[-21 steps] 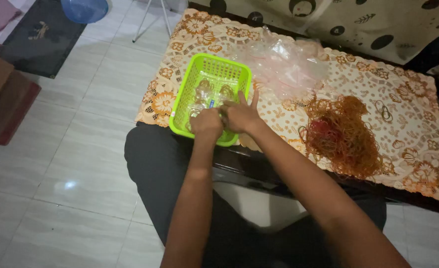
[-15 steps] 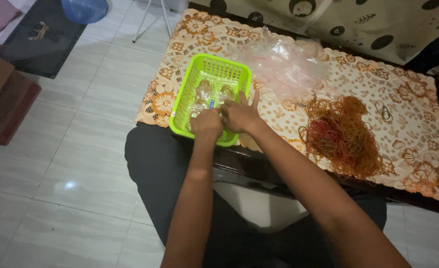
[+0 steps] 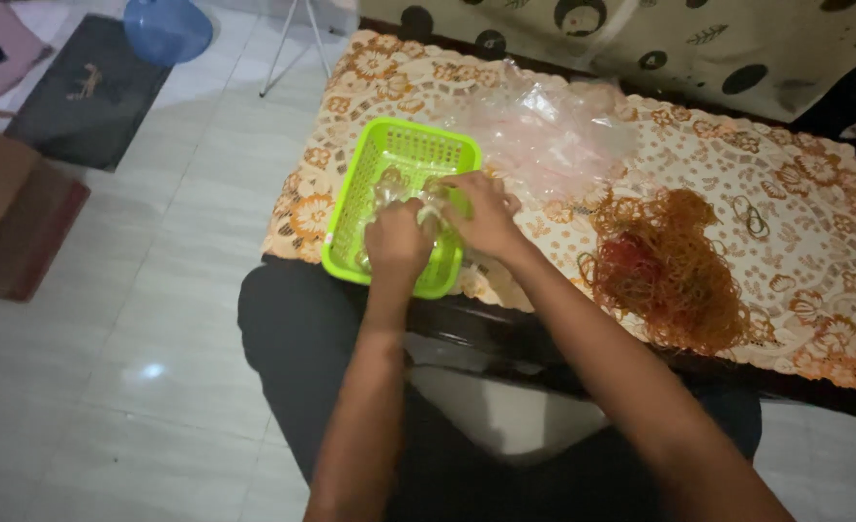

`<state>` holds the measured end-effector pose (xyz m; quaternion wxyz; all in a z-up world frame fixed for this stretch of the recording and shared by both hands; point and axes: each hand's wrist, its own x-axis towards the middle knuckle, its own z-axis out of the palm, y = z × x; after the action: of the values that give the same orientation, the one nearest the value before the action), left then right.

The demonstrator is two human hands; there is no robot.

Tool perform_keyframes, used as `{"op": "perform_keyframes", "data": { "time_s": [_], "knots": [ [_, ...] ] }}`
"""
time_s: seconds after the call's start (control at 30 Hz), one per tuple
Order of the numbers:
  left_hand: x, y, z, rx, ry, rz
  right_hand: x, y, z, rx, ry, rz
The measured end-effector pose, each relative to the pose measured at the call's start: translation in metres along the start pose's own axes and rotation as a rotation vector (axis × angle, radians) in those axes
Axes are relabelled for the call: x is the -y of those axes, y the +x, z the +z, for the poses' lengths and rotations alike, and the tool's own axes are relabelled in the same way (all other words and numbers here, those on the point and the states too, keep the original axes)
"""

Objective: Untangling and sorting rubber bands from a pile into a plastic basket

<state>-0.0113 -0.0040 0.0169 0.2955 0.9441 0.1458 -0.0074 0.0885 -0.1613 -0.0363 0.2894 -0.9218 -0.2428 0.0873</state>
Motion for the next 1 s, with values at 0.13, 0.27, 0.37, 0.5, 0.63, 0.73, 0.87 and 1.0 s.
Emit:
{"op": "perform_keyframes", "data": {
  "time_s": [0.13,0.27,0.37,0.5,0.63,0.73,0.87,1.0],
  "knots": [
    [-0.04,0.023,0.004,-0.097,0.031,0.174,-0.042,0.007,-0.026,-0.335,0.367,0.001],
    [-0.085,0.069,0.046,-0.14,0.172,0.527,-0.109,0.006,-0.048,-0.482,0.154,0.012],
    [-0.109,0.1,0.089,-0.101,0.272,0.674,-0.135,-0.002,-0.064,-0.429,-0.008,0.188],
    [-0.126,0.136,0.133,-0.098,0.385,0.696,-0.149,0.0,-0.084,-0.312,-0.151,0.389],
    [-0.138,0.152,0.149,-0.184,0.455,0.667,-0.202,0.03,-0.065,-0.322,-0.133,0.453],
    [-0.141,0.165,0.165,-0.151,0.468,0.61,-0.177,0.019,-0.078,-0.333,-0.07,0.516],
    [-0.136,0.178,0.185,-0.161,0.472,0.617,-0.199,0.038,-0.066,-0.42,-0.055,0.559],
    [-0.139,0.172,0.171,-0.181,0.412,0.647,-0.249,0.06,-0.035,-0.457,0.081,0.562]
  ]
}}
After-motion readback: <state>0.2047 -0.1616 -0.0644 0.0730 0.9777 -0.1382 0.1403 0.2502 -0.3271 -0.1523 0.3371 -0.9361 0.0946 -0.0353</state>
